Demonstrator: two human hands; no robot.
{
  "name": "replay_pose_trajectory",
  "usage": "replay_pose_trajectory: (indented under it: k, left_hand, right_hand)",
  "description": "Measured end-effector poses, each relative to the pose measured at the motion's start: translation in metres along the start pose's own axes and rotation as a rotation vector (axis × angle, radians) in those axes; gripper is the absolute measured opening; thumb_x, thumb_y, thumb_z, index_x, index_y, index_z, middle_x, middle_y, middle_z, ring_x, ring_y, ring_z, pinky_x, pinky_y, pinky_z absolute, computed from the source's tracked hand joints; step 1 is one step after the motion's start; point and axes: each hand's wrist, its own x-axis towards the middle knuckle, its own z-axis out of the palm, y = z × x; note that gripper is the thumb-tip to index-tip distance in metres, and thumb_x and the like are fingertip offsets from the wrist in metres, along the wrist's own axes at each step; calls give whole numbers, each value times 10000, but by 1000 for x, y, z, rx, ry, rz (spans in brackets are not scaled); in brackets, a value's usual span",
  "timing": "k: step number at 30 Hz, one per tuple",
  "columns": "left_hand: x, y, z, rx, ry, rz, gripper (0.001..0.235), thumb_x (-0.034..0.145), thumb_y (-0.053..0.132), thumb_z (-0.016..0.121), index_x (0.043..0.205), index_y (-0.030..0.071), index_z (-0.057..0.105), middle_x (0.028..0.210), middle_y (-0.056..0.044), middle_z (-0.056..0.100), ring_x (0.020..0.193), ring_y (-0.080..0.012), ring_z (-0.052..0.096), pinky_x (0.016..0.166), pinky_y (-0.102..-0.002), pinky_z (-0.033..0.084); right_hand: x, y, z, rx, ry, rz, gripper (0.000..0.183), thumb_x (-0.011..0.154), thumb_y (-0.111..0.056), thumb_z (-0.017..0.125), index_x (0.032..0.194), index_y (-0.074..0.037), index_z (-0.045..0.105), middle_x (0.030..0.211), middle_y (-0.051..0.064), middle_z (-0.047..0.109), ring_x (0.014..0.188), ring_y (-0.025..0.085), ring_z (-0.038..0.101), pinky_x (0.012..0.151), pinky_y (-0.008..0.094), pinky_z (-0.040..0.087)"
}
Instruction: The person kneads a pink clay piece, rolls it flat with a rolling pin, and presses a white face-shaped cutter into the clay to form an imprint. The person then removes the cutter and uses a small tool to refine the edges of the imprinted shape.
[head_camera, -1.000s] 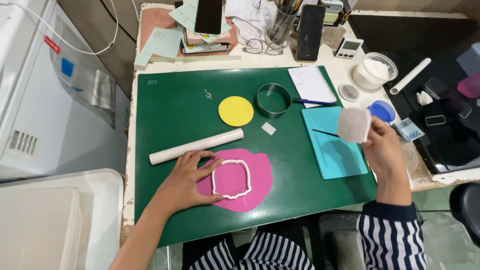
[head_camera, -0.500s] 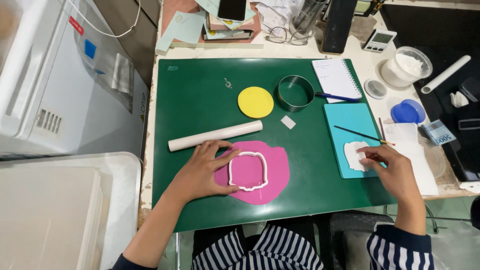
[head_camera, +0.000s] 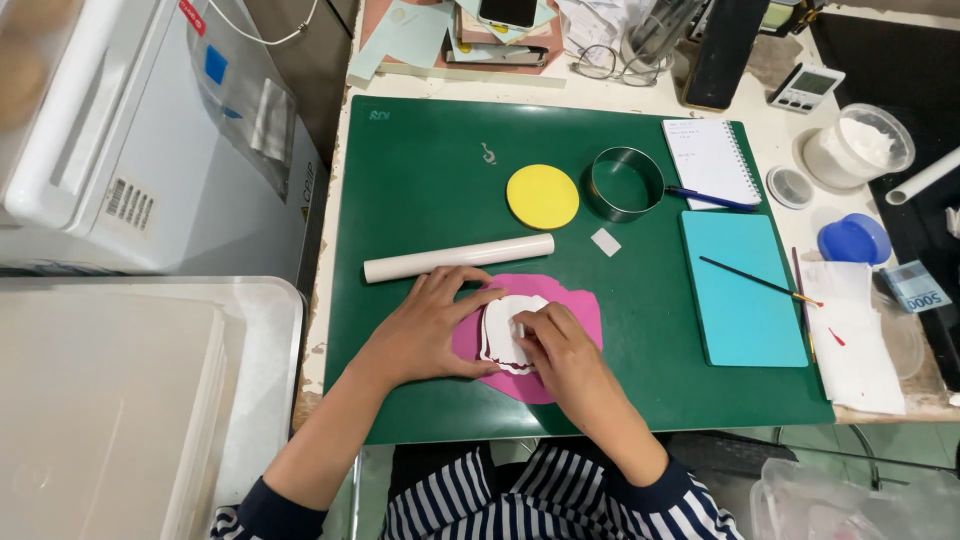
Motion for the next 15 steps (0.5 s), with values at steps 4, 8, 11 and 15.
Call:
replay_pose_trajectory:
  k: [4,8,11,15]
  left_hand:
    - [0,1,-2,-3,2,10,851,676,669,797,1361,207,592,1350,-44,494,1301,-272,438,959,-389,387]
    - [0,1,-2,-18,-6,8,853,682,661,796,1375,210,586,1352,-49,501,1306,-277,440,963,-395,384]
    - [0,4,-5,-26,-9,13,840,691,639,800,1373,195,588,1348,-64,506,1300,-288,443,951,-396,385]
    - [0,3,-4,-23,-10,14,844,691,641,800,1376,195,586,1345,-66,511,1299,-290,447,947,-398,390]
  right_hand:
    - [-1,-3,1,-67,-18,23,191,946,-78,705,1130,-36,681,864,42,566,846,210,667,789,303,583]
    - [-4,0,9,-76,-46,47,192,941,-60,695,1127,-19,671,895,66,576,896,235,667,783,311,582]
    - [-2,1,8,-64,-76,64,177,945,-43,685,1119,-12,678,915,74,588,916,232,669,794,305,586]
    - [7,-15,-4,-48,-92,53,169,936,-38,684,1104,-25,696,989,79,606,984,246,667,827,317,589]
